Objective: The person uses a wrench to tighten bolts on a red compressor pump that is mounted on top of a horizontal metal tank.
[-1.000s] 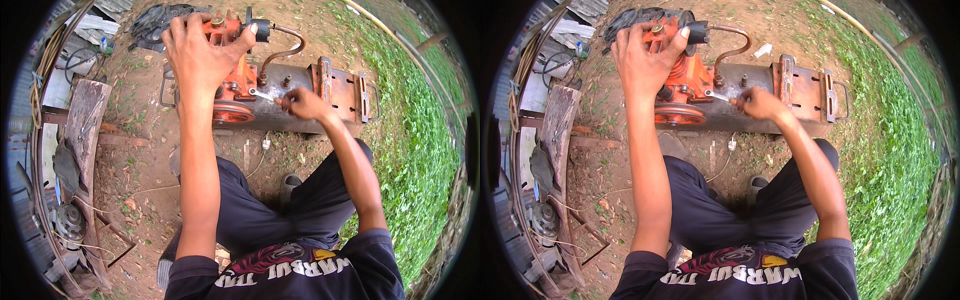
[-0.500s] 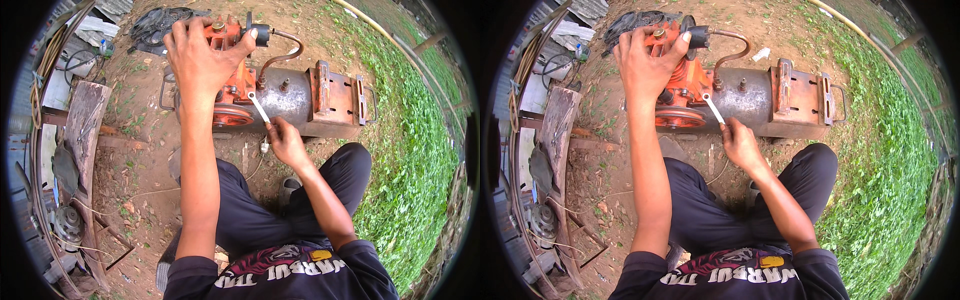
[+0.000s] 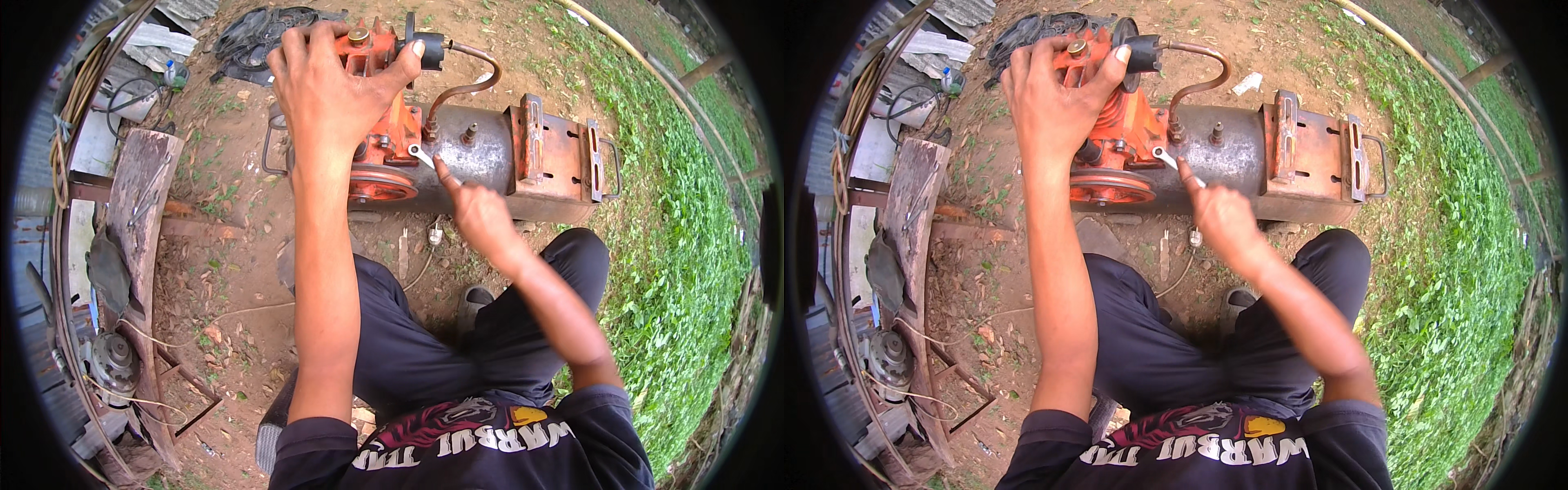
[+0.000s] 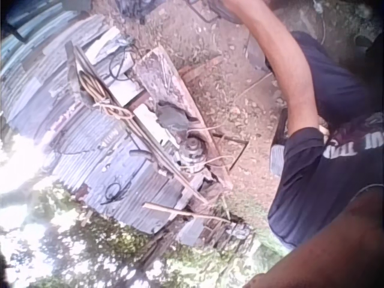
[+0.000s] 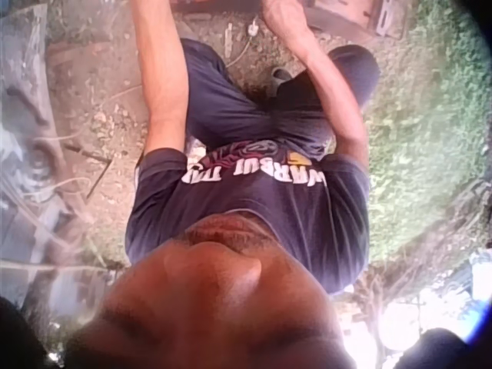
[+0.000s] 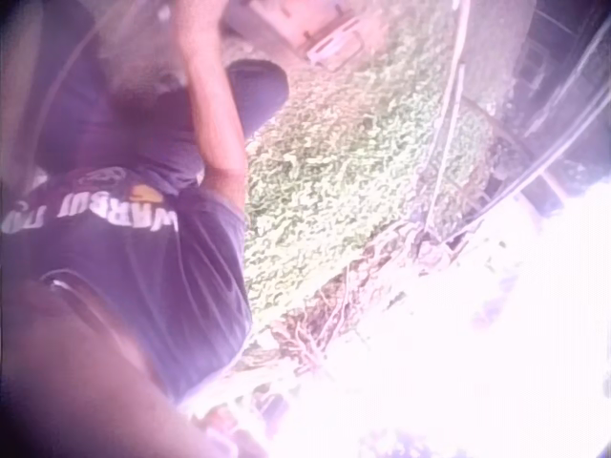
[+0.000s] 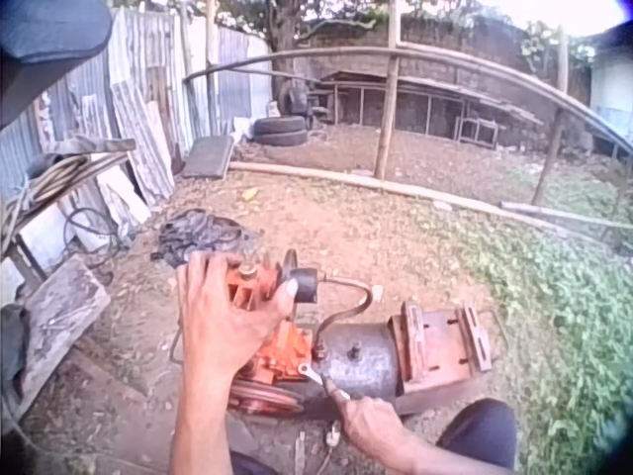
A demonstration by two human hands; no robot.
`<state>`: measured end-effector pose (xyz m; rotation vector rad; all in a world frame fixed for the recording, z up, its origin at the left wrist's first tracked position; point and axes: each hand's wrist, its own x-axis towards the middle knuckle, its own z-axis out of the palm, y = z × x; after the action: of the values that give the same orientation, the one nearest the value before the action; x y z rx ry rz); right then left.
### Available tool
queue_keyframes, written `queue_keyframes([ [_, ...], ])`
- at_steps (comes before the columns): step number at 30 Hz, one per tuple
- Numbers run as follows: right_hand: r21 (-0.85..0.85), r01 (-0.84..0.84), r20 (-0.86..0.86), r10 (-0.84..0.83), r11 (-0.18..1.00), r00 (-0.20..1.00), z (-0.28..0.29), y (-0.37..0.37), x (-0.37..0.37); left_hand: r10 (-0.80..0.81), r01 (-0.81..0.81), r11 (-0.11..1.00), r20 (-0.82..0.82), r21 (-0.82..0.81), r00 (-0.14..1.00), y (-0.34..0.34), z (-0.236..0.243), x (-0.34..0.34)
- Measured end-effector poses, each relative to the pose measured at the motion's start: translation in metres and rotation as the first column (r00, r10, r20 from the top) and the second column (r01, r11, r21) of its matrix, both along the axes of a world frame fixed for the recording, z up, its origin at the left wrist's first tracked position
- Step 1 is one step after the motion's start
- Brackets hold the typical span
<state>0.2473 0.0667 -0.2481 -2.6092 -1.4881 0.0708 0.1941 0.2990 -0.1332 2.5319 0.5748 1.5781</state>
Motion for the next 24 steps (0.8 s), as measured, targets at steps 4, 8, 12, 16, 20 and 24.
queue_keyframes([
  [4,-0.128,-0.254,0.024,0.259,0.959,0.966,0.032,0.005,0.067,0.023,-0.024,0.999,-0.031,-0.038,0.999,-0.002,0.003,-0.002],
  [8,-0.12,-0.292,-0.071,0.285,0.949,0.956,0.048,0.008,0.082,0.022,-0.024,0.998,-0.035,-0.063,0.999,-0.007,0.004,0.0],
  [12,0.036,-0.244,-0.075,0.246,0.969,0.966,0.044,-0.006,0.071,0.023,-0.024,1.0,-0.053,-0.019,0.998,-0.001,0.001,-0.002],
  [16,0.243,-0.108,-0.229,0.165,0.964,0.96,0.036,-0.018,0.054,0.042,-0.044,0.998,-0.045,-0.045,0.998,-0.008,0.004,-0.002],
  [20,0.376,0.072,-0.439,0.109,0.924,0.892,0.012,-0.019,0.004,-0.059,0.059,0.998,0.01,-0.023,0.998,-0.004,0.002,-0.004],
  [24,0.401,0.144,-0.502,0.085,0.905,0.861,0.006,-0.008,-0.027,-0.226,0.233,0.968,0.081,-0.096,0.971,0.015,-0.01,-0.014],
])
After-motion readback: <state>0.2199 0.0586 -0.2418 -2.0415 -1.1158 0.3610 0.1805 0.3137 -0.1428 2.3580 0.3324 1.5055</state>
